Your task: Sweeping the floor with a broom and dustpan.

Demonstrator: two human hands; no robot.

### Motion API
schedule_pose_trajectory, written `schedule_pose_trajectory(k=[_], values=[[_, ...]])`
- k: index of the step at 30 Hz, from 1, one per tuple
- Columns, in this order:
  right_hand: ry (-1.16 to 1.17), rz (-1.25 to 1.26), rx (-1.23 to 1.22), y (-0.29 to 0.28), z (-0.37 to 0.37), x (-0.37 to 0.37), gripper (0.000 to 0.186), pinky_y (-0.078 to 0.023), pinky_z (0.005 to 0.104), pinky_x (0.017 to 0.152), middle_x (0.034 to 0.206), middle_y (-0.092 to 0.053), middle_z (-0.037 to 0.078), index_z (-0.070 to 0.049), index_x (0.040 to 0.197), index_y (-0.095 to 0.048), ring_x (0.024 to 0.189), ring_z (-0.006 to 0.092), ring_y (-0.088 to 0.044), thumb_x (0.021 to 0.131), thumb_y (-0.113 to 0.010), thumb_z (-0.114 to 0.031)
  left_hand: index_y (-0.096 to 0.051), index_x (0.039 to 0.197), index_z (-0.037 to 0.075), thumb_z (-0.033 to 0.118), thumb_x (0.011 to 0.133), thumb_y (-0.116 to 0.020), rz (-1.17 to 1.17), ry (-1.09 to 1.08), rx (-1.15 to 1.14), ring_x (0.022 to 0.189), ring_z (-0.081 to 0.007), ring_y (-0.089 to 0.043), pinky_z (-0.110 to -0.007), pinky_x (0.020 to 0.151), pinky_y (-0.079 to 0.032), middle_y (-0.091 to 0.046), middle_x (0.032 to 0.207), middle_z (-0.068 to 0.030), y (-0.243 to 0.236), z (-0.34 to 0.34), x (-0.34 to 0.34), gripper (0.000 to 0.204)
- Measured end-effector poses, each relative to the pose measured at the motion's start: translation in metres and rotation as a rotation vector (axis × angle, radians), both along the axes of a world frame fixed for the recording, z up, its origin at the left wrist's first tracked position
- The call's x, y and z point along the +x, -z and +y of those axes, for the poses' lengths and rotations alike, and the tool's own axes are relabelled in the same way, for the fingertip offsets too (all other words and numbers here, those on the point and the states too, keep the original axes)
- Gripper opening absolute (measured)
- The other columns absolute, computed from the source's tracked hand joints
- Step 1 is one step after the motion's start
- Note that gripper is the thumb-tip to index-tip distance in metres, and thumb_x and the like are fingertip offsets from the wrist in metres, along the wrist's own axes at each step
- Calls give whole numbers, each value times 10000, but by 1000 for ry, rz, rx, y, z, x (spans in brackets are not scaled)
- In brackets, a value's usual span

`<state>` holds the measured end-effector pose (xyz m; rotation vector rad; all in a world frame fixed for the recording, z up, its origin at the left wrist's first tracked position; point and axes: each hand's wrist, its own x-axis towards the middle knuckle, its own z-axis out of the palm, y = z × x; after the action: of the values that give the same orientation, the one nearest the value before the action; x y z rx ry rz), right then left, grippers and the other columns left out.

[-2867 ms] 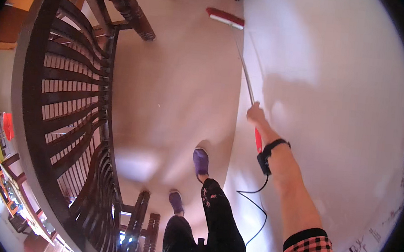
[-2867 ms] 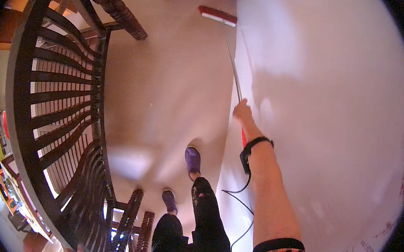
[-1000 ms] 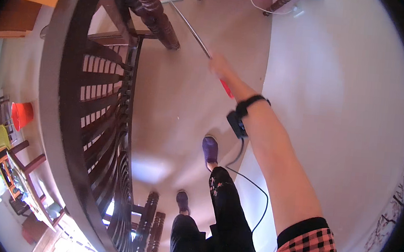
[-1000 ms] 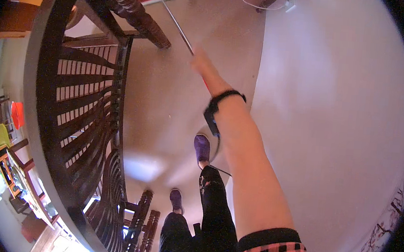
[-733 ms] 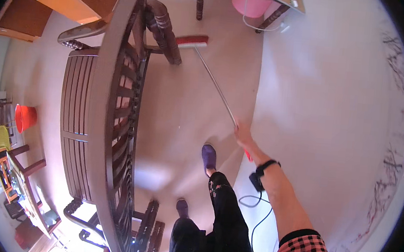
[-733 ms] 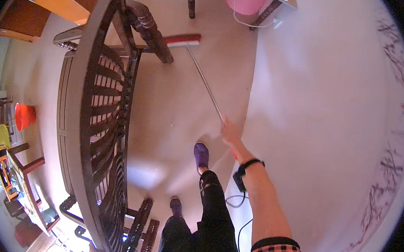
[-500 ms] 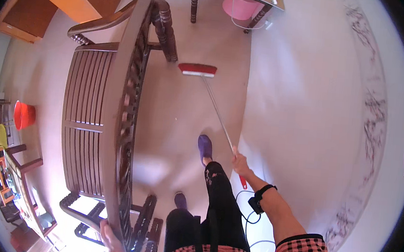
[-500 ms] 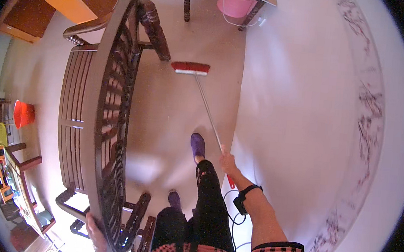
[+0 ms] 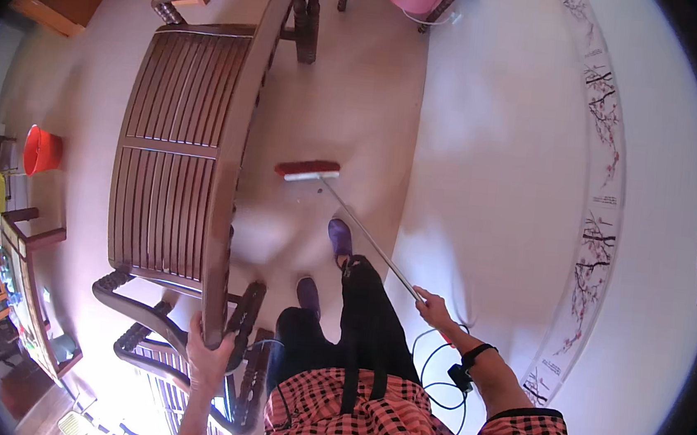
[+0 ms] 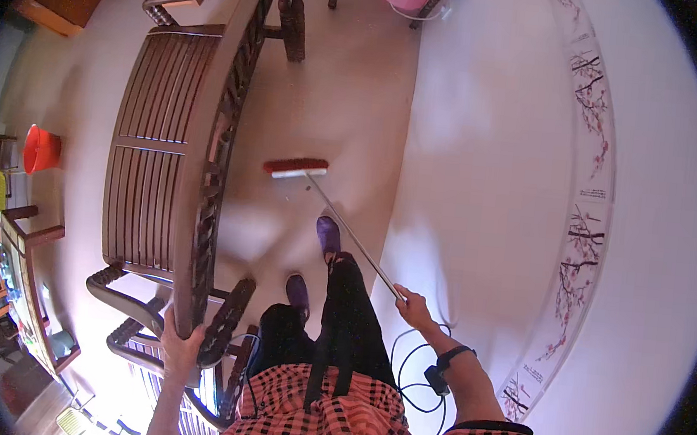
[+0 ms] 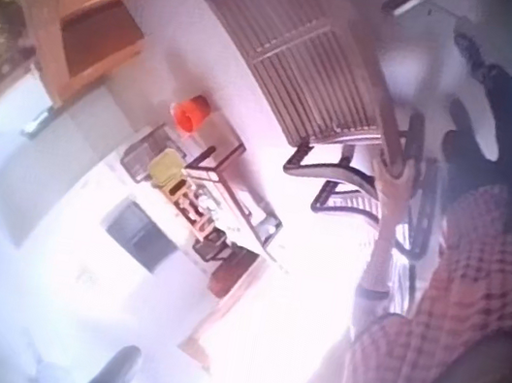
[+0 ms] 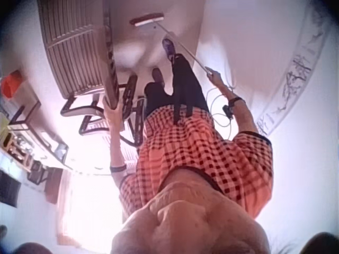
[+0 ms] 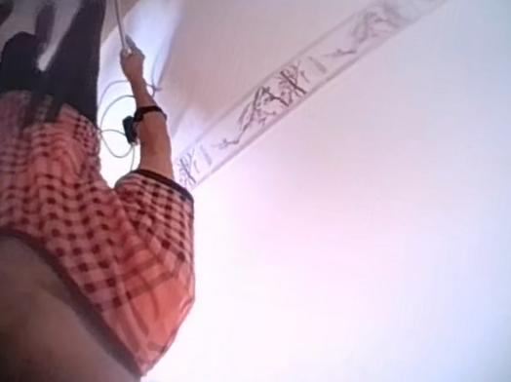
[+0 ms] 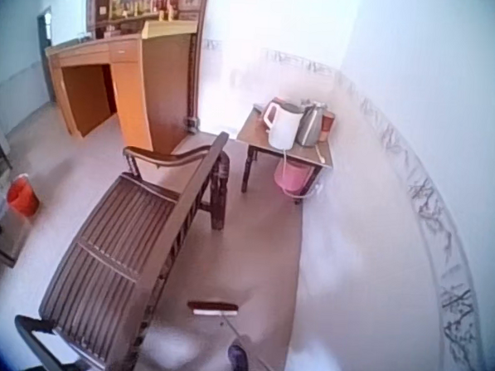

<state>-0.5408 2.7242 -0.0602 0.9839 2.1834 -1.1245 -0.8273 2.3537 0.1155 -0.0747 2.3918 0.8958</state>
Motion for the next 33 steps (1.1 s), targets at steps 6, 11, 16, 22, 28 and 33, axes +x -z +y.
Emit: schedule_pose_trajectory(k=[6,11,16,22,28,33], values=[[-14,269,145,78,14,-83,431,-440,355,540,633,-526,186,-108,1202,-468,533,272,-534,773,-501,-115,-415,1161,-44,58,640,-621,22,-81,-128,838,-238,-548,-315,753,-428,-553,928,-154,4,17,0,570],[-29,352,146,153,16,-271,409,-445,439,585,667,-550,209,-87,1177,-461,634,364,-564,768,-461,-107,-398,1177,-52,66,606,-641,10,-140,-149,843,-265,-542,-354,763,-426,-548,929,-168,19,-17,21,631],[-156,435,116,243,-7,-384,333,-478,443,619,721,-581,225,-9,1081,-479,656,362,-582,781,-448,-149,-303,1254,-50,138,607,-690,39,-30,-430,956,-298,-484,-392,836,-393,-445,1078,-191,29,-56,49,777],[-422,558,118,278,-77,-353,392,-461,473,671,734,-584,209,-85,1169,-438,700,400,-564,779,-466,-126,-272,1258,-38,54,645,-669,5,-34,-229,934,-221,-493,-334,789,-430,-450,1074,-146,21,-42,39,736],[-633,3,-179,195,-104,-255,449,-472,428,674,852,-590,211,-109,1244,-398,756,340,-590,797,-445,-119,-386,1156,-59,51,598,-663,14,-164,-162,752,-206,-539,-326,680,-447,-546,897,-142,19,-23,25,633],[-985,63,-20,148,-88,-173,456,-482,402,608,815,-597,183,-147,1255,-404,664,310,-599,802,-452,-141,-431,1109,-20,92,675,-638,-122,-144,44,765,-186,-556,-304,666,-454,-574,880,-144,-5,23,-8,494]])
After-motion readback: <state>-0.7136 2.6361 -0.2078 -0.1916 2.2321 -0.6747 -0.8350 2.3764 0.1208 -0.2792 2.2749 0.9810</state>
